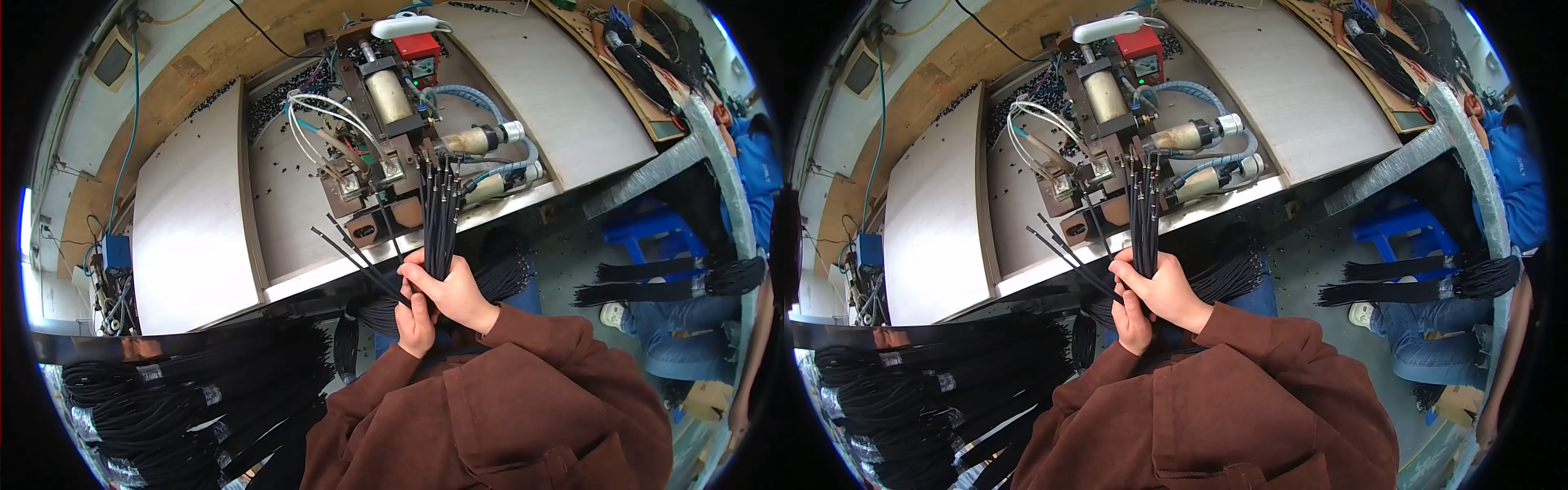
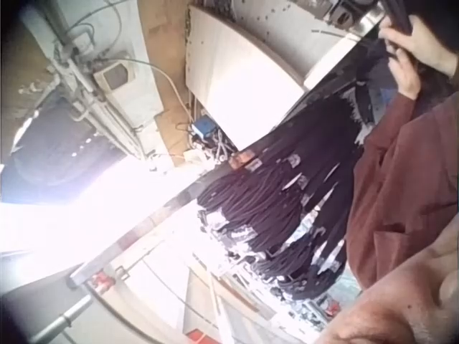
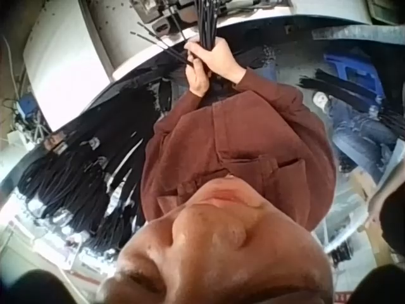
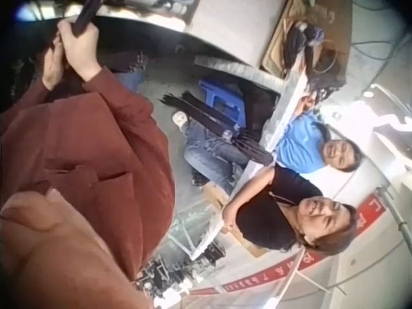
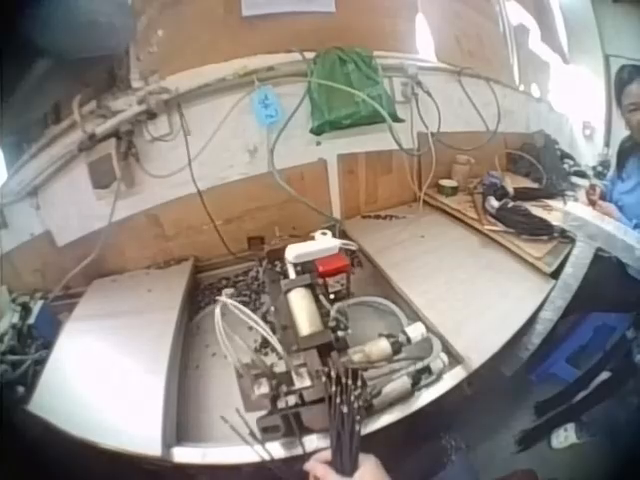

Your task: Processing bundles of electrical cables using a machine at a factory workstation.

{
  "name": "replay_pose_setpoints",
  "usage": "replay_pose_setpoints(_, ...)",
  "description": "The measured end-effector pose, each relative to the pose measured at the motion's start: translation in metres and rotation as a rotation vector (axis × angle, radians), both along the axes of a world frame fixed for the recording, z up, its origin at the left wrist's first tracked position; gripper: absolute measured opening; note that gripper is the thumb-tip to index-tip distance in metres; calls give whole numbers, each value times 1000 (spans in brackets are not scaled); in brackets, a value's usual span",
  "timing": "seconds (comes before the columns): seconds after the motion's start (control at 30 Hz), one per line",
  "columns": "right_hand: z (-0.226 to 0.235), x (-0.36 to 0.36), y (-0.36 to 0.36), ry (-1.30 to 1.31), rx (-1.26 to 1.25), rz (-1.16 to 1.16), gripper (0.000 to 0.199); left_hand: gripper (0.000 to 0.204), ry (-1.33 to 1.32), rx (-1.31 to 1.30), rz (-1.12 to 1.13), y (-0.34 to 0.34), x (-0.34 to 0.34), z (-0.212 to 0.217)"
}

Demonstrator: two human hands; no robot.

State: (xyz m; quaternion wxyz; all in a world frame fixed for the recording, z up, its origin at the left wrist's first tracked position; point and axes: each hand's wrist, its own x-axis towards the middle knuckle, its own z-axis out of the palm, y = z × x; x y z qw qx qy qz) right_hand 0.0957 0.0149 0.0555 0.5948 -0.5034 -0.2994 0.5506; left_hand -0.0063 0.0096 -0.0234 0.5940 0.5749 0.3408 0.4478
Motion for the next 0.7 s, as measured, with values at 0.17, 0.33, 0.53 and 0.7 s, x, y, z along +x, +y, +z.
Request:
replay_pose_setpoints(0.17, -3, 1, 7, 8, 25, 3, 14, 49, 5, -2, 11, 4, 3, 8)
replay_pose_setpoints(0.33, -3, 0, 10, -1, 21, 9, 16, 44, -33, -5, 14, 8, 2, 11)
replay_pose_setpoints(0.53, -5, 4, 12, -17, 2, 27, 19, 40, -26, -16, 34, 9, 4, 14)
replay_pose_setpoints(0.7, -2, 13, 12, -110, -10, 205, 20, 38, -2, -38, 10, 7, 2, 7)
